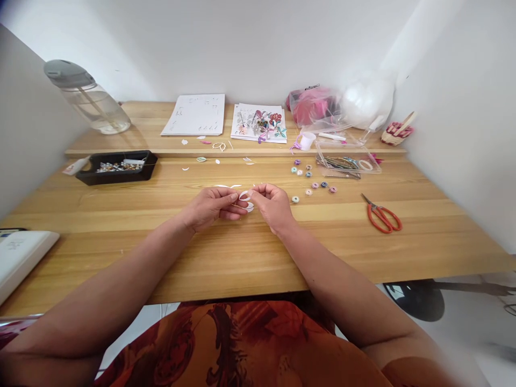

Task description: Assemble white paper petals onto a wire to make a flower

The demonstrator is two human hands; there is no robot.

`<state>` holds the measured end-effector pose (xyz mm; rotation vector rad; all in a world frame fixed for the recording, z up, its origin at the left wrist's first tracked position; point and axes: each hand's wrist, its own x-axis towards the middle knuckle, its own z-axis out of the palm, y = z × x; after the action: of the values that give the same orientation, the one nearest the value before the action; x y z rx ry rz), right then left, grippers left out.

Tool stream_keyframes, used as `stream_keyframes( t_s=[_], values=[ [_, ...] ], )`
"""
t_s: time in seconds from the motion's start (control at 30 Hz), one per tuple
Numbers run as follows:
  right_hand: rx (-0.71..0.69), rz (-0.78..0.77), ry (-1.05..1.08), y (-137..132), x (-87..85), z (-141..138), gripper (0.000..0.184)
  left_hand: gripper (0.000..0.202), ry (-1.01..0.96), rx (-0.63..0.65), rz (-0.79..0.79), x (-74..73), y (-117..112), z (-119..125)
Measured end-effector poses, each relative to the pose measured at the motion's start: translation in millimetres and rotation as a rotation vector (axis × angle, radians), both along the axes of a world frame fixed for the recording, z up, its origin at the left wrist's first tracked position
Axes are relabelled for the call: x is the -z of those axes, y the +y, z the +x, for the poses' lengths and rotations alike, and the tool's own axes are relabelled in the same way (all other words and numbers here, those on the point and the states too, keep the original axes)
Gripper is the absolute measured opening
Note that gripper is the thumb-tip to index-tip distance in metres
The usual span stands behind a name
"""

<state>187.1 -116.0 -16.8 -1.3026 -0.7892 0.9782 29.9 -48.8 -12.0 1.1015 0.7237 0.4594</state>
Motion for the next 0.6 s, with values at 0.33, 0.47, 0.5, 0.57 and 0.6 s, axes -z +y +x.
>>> stream_keyframes(
  t_s=[0.33,0.47,0.5,0.57,0.6],
  values=[
    [-0.024,-0.019,0.078,-1.1,-3.5,-1.4,0.028,0.03,-0.028,0.015,0.036,4.0,2.0,-0.7],
    [-0.035,-0.002,0.038,-0.9,-0.3,-0.4,0.027,0.036,-0.016,-0.015,0.114,5.5,4.5,-1.8],
    [-0.039,0.0,0.02,-0.7,0.6,-0.2,0.026,0.037,-0.006,-0.038,0.151,5.6,4.9,-2.0],
    [-0.053,0.005,-0.018,-0.4,2.7,0.0,0.025,0.037,0.011,-0.082,0.209,5.3,4.8,-2.1],
    [-0.061,0.012,-0.034,-0.2,3.9,-0.2,0.024,0.037,0.016,-0.095,0.224,4.9,4.4,-1.9]
  ],
)
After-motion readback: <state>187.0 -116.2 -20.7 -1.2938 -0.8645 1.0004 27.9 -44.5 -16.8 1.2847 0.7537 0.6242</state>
